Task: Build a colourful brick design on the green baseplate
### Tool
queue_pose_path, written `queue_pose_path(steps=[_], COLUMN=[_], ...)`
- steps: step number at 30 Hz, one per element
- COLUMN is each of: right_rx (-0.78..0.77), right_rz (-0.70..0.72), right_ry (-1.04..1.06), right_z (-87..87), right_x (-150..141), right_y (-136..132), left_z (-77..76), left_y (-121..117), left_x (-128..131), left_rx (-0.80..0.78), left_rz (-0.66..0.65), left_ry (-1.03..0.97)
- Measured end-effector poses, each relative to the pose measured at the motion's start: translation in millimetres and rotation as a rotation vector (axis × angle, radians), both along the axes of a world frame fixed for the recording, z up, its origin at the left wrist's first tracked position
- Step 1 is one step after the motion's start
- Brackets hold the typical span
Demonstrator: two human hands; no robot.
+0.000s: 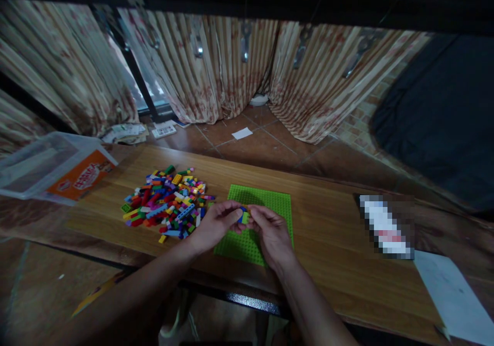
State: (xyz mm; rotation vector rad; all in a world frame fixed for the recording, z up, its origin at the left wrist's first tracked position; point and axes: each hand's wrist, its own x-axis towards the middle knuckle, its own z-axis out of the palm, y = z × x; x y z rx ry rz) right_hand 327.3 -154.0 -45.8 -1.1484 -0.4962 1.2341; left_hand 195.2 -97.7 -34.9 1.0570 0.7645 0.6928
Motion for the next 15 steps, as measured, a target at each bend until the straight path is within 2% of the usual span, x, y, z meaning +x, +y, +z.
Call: queue_pose_path(steps=[3,6,11,15], right_rx=[-0.042,-0.064,-0.058,-0.034], right_rz=[0.048,0.097,0.093,0.118], right_ry=[0.136,0.168,-0.092,-0.174], right_z=[1.9,4.8,7.9,5.4], right_x=[0.3,-1.4,-11.1,-13.1], right_y=[-0.4,-1.1,-3.1,-3.9], left_z=[-0.1,-1.2,-4.5,-5.8], left_y=[0.1,0.2,-0.1,-0.9], left_x=[0.6,1.1,1.3,0.7], left_rx=[-0.084,-0.074,0.026,0.115], left_rz=[0.035,0.06,0.031,0.001], left_ry=[-0.028,-0.011,0.047,0.064])
